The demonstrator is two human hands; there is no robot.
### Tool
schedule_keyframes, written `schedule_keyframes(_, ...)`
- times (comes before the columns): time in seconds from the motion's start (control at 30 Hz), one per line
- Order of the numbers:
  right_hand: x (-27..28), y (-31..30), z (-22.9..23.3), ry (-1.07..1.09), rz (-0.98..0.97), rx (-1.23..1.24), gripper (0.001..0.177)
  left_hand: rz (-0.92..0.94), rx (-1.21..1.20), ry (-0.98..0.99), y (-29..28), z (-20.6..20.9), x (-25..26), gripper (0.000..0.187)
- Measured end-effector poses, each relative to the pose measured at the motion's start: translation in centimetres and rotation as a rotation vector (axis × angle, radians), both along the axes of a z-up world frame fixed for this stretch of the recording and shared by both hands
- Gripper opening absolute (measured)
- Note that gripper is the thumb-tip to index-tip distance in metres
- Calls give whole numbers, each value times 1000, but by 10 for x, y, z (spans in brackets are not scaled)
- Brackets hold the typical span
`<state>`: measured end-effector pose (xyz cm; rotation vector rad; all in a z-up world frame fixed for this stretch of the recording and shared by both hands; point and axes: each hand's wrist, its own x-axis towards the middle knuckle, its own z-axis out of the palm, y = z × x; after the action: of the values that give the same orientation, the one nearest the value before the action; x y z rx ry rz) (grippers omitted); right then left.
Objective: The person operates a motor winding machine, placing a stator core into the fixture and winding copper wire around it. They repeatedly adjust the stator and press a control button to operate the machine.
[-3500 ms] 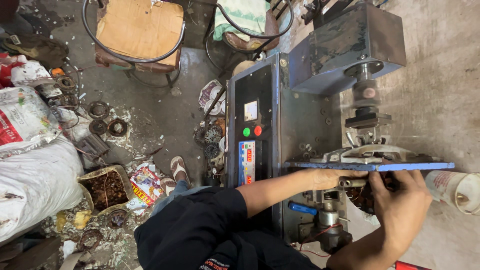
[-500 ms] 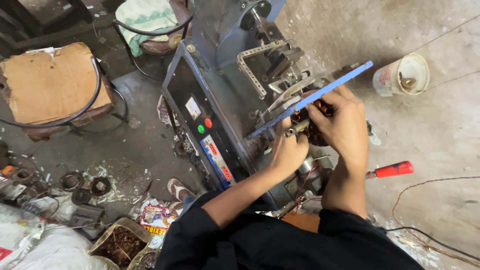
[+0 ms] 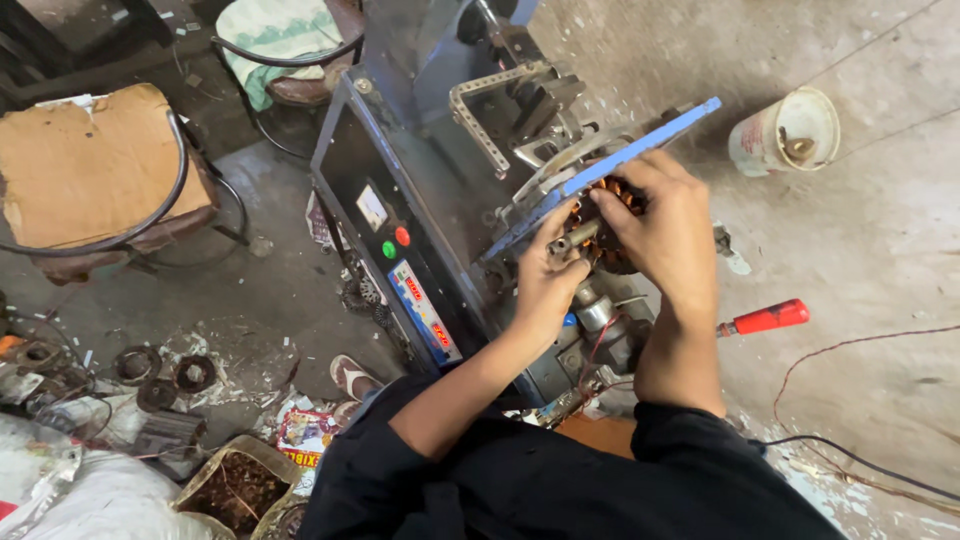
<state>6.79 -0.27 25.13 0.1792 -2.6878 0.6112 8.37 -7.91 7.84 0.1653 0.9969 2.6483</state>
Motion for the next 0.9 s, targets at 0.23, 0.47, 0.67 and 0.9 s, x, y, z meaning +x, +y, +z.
schedule_keyframes(0.23, 33, 11, -26, 134, -54, -85, 35, 95, -136, 331, -13, 17, 6, 71)
schedule_keyframes(0.47, 43, 45, -103, 327, -25, -441, 40, 396, -652, 763, -28, 10, -14, 62)
schedule_keyframes(0.67, 44, 52, -133, 313, 21, -526, 57, 341, -605, 726, -30, 0, -16, 58)
schedule_keyframes(0.9, 38, 45, -112, 272, 4, -190, 50, 307, -535, 629, -19, -15, -15, 71)
